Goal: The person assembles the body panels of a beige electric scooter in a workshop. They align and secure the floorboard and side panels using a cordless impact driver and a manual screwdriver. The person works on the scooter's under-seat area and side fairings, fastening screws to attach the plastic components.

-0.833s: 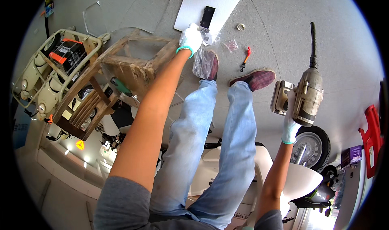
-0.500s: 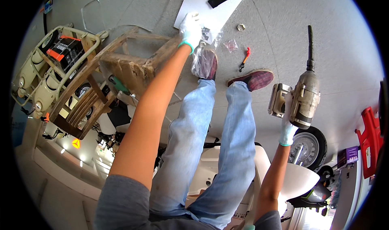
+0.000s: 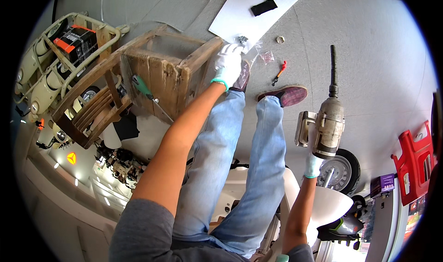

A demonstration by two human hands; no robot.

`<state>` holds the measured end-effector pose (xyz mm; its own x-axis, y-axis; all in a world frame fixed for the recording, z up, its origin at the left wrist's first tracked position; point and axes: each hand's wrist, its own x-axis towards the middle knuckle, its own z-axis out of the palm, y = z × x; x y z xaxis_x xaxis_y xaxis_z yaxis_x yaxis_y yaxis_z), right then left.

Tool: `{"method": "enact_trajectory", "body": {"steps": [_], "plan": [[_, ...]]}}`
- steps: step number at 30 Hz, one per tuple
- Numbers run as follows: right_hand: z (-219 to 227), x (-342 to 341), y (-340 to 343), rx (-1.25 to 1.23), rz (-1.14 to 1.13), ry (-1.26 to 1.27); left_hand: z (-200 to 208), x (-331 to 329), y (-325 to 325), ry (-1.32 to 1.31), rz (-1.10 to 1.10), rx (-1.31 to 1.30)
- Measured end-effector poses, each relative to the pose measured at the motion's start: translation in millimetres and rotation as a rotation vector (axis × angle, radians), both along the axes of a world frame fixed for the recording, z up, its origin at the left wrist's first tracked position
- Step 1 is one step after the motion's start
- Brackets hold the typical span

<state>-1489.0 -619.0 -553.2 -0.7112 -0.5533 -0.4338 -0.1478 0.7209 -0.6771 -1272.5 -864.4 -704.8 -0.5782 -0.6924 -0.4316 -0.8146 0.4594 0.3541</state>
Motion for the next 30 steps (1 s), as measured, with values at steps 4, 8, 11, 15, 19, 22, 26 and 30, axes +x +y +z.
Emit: {"method": "enact_trajectory", "body": {"steps": [4,8,11,15,19,22,26,30], "plan": [[19,11,10,0.014,0.017,-0.075,94,-45,26,0.149,0.161,0.46],[59,25,18,0.002,-0.015,-0.31,218,-61,56,0.58,0.807,1.371],[90,40,13,-0.055,-0.115,-0.603,305,-66,47,0.57,0.997,1.555],[172,44,-45,-0.004,0.164,-0.845,367,-43,65,0.55,1.134,1.39],[222,51,-60,-0.002,1.015,-0.136,411,-12,99,0.748,1.318,1.198],[246,56,-80,-0.035,1.224,-0.183,429,5,120,0.847,1.471,1.119],[259,67,-110,-0.081,1.597,-0.264,466,18,144,0.649,1.645,0.778],[267,98,-190,0.44,2.171,-0.225,473,35,178,0.882,1.822,0.484]]}}
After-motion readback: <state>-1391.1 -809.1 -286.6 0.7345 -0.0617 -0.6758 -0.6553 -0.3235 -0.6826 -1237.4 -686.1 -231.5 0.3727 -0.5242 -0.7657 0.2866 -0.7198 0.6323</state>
